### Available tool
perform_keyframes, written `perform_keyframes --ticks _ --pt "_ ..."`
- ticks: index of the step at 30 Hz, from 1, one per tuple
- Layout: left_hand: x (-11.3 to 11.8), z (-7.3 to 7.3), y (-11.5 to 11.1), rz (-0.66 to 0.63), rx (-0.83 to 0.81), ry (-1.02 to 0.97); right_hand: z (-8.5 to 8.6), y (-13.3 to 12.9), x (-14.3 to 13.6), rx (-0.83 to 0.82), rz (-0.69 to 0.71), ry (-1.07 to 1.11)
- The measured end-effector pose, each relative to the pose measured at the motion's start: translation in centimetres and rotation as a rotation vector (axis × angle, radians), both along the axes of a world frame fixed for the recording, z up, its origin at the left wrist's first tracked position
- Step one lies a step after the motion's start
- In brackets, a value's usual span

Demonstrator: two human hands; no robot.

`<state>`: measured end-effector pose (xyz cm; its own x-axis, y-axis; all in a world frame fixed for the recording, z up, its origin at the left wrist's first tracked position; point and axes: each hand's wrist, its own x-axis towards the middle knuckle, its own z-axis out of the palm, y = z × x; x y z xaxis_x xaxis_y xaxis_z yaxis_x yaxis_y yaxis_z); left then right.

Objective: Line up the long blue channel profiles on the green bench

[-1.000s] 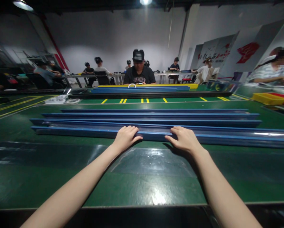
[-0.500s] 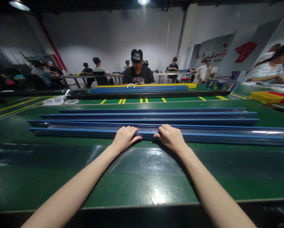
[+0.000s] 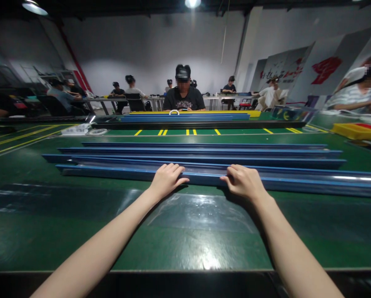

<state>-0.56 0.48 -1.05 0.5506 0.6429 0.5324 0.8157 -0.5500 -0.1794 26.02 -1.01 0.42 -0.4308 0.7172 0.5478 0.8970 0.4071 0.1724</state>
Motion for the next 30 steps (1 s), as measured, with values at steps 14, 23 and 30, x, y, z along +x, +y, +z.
perform_keyframes --ticks 14,23,30 --pt "0.2 -0.5 0.2 0.01 0.01 0.014 -0.6 0.1 -1.0 -0.11 0.021 0.009" --pt "0.2 -0.6 0.3 0.002 0.015 0.0 -1.2 0.3 -3.7 -0.031 0.1 0.036" --pt "0.2 -0.6 0.2 0.006 0.009 0.003 -1.1 0.3 -3.7 -0.041 0.088 0.114"
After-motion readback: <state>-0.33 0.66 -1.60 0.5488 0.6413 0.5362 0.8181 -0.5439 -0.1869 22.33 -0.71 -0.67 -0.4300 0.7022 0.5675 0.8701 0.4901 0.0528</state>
